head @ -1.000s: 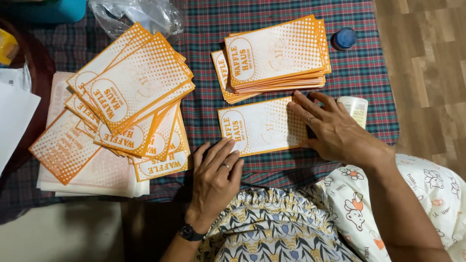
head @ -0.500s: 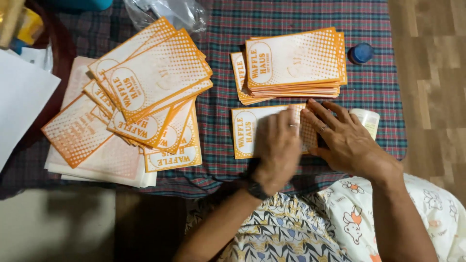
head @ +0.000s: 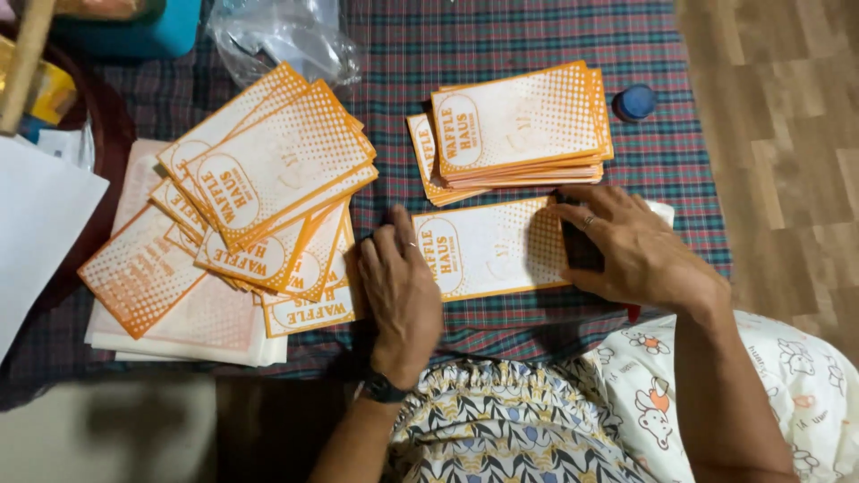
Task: Manually assembling paper bags by applying glue to templates and folding them into shape.
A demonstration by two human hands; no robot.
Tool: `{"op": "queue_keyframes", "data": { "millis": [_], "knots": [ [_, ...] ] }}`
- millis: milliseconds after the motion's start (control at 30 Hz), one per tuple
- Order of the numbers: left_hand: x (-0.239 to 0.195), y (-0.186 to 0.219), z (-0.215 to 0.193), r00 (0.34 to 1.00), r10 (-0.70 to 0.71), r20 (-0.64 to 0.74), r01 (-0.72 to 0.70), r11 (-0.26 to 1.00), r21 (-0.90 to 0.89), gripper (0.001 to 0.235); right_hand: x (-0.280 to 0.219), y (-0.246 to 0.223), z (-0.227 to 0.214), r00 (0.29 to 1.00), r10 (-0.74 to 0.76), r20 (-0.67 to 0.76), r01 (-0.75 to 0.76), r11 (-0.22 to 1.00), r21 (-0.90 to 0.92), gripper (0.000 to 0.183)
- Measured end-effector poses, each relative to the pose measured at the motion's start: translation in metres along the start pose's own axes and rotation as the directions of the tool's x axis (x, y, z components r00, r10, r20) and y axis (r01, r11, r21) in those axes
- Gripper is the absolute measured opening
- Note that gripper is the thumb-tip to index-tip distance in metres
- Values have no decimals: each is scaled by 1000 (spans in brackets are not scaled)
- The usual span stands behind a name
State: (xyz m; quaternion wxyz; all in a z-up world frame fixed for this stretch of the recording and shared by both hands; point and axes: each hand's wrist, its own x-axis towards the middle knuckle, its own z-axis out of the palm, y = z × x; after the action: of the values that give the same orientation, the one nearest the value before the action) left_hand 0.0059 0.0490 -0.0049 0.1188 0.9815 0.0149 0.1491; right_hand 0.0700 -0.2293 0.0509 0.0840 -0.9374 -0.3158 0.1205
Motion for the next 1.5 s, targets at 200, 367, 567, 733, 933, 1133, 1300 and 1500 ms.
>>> {"op": "queue_keyframes", "data": {
  "millis": [200, 367, 567, 733, 933, 1133, 1300, 1500],
  "knots": [
    [-22, 45, 4, 931, 328, 161, -313, 943, -115, 108, 50, -5, -11, 844, -172, -509, 67, 973, -219, 46],
    [-65, 30, 11, 832, 508, 225, -520, 854, -6, 100, 52, 17, 13, 916, -94, -389, -23, 958, -285, 46],
    [-3, -40, -73, 929, 314, -198, -370, 829, -420, 50, 2, -30, 26, 843, -129, -521, 59, 987, -149, 38],
    [67, -106, -88, 923, 220, -316, -219, 975, 39, 49, -20, -73, 39, 899, -126, -419, 126, 992, -27, 48],
    [86, -108, -55, 984, 92, 150, -128, 960, 249, 81, -41, -63, 47, 917, 98, -387, -38, 986, 159, 56],
    [2, -19, -9, 943, 325, -69, -303, 757, -579, 55, -35, -70, 45, 864, 364, -348, -266, 917, 298, 46],
    [-9, -11, -9, 834, 552, 6, -477, 725, -498, 76, -34, -63, 44, 816, 467, -342, -159, 749, 643, 45],
    [-11, -10, -5, 838, 544, -43, -492, 719, -491, 81, -41, -42, 67, 843, 497, -206, -19, 409, 912, 40]
  ]
}}
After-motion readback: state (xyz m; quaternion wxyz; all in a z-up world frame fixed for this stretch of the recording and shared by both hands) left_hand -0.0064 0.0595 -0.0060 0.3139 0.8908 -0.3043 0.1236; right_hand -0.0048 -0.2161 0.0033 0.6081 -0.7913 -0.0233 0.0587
